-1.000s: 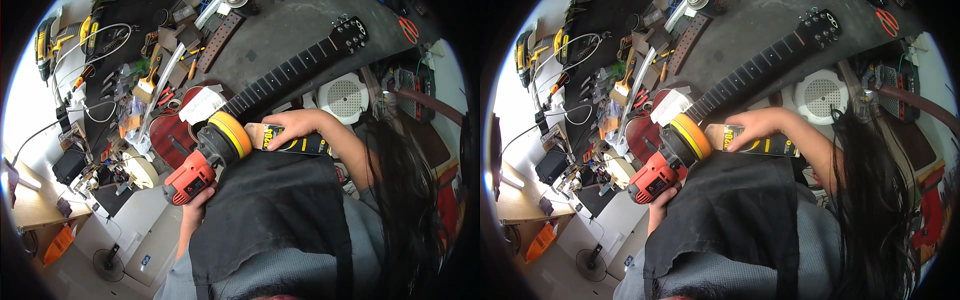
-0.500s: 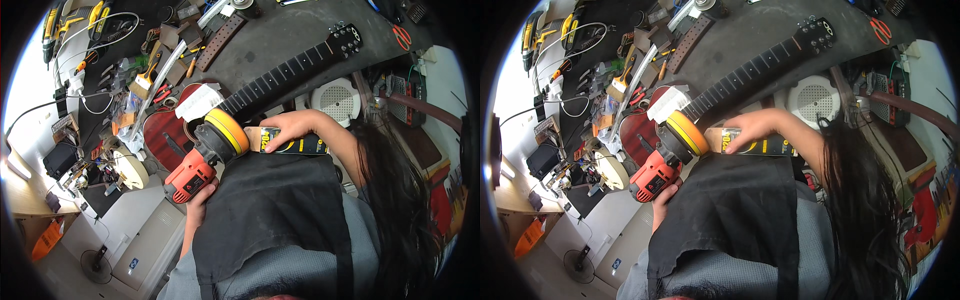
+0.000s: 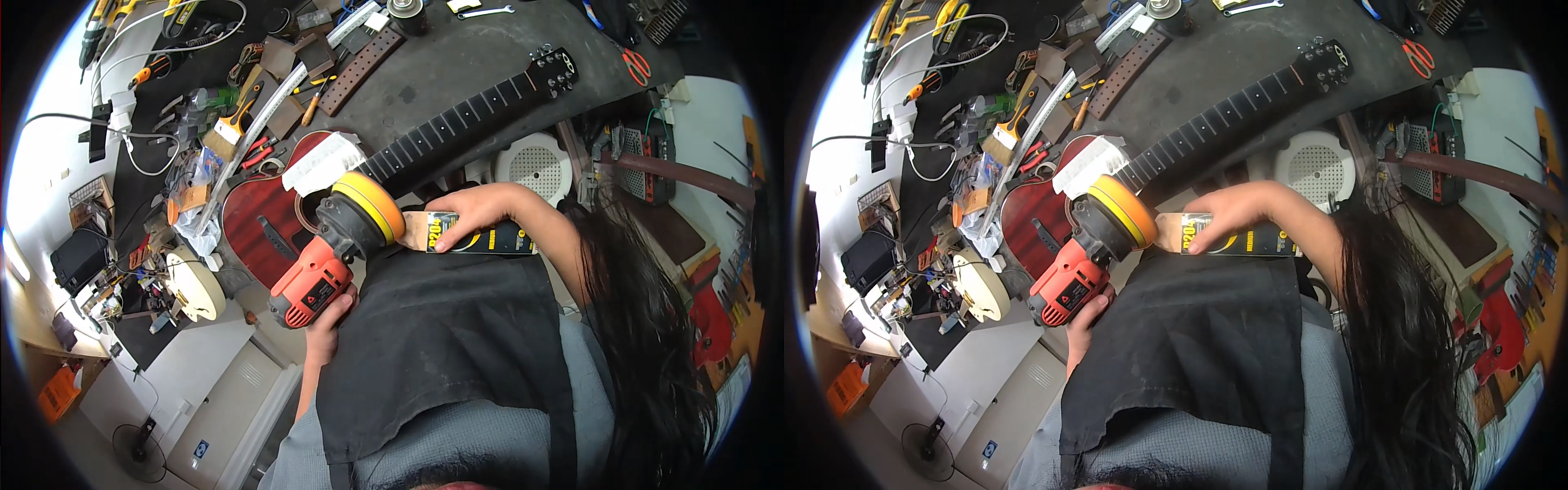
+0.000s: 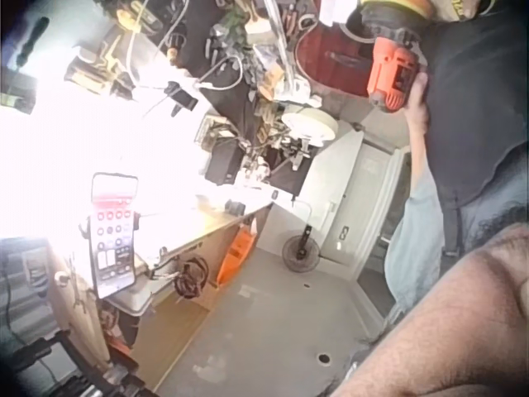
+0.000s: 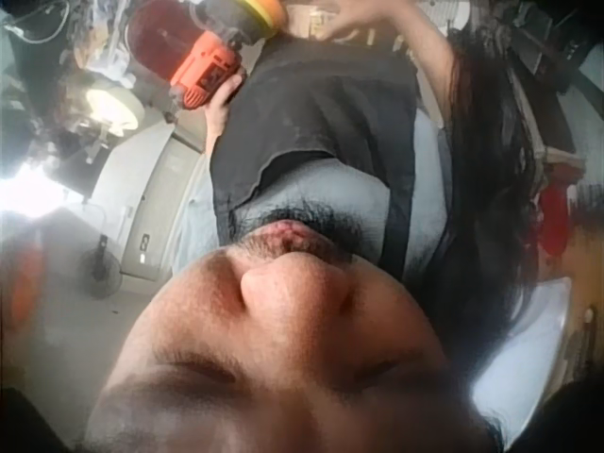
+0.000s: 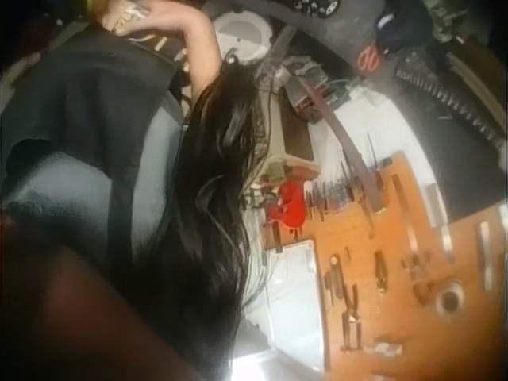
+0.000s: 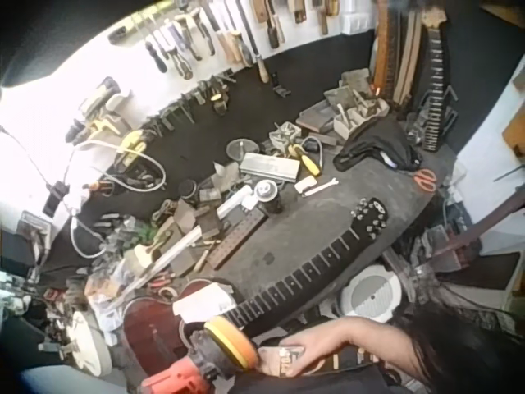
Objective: The person uses a handheld electric sander to smooth the fretboard of a red acoustic guitar. They hold the guitar neck with one hand and operate the sander with the other, moving the tool along the fretboard.
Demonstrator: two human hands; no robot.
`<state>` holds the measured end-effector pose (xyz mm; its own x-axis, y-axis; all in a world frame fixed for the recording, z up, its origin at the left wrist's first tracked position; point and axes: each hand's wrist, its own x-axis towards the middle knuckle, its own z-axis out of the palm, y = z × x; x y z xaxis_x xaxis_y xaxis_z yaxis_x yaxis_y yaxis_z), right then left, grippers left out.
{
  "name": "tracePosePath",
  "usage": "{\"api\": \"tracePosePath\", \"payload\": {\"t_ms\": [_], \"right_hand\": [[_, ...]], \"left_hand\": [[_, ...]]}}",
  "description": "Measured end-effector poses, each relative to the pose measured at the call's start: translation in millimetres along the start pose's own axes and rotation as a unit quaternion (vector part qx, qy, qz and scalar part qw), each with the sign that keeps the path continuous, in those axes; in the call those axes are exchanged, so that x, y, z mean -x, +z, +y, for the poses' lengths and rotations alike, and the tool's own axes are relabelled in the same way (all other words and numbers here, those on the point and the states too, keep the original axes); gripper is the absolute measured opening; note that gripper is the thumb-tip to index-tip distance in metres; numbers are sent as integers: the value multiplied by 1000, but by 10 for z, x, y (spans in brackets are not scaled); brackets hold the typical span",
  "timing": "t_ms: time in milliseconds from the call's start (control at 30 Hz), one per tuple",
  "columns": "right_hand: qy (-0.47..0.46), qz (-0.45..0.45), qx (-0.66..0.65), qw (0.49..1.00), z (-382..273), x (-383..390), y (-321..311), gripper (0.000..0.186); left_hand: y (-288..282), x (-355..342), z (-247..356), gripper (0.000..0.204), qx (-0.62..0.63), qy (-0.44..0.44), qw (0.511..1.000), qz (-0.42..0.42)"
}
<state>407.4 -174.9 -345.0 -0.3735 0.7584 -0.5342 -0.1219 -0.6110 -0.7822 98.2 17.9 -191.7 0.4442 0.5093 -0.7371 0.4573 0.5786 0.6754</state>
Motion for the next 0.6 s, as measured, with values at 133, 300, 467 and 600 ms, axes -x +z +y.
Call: {"api": "tracePosePath", "payload": {"t_ms": [133,300,467,600], "right_hand": [[-40,-25,-46,998,-9,112,-2,78],[-134,34,-30,990,-492,363,29,88],[-142,72,-66,985,-543,494,-222,85],[-82,157,-197,964,-65,614,-764,75]], "left_hand": [[-96,-151,43,33,-125,-6,991,46],[10,-341,289,28,-282,5,959,37],[301,-491,449,53,-400,40,914,52],[580,-479,531,54,-419,10,904,82]]}}
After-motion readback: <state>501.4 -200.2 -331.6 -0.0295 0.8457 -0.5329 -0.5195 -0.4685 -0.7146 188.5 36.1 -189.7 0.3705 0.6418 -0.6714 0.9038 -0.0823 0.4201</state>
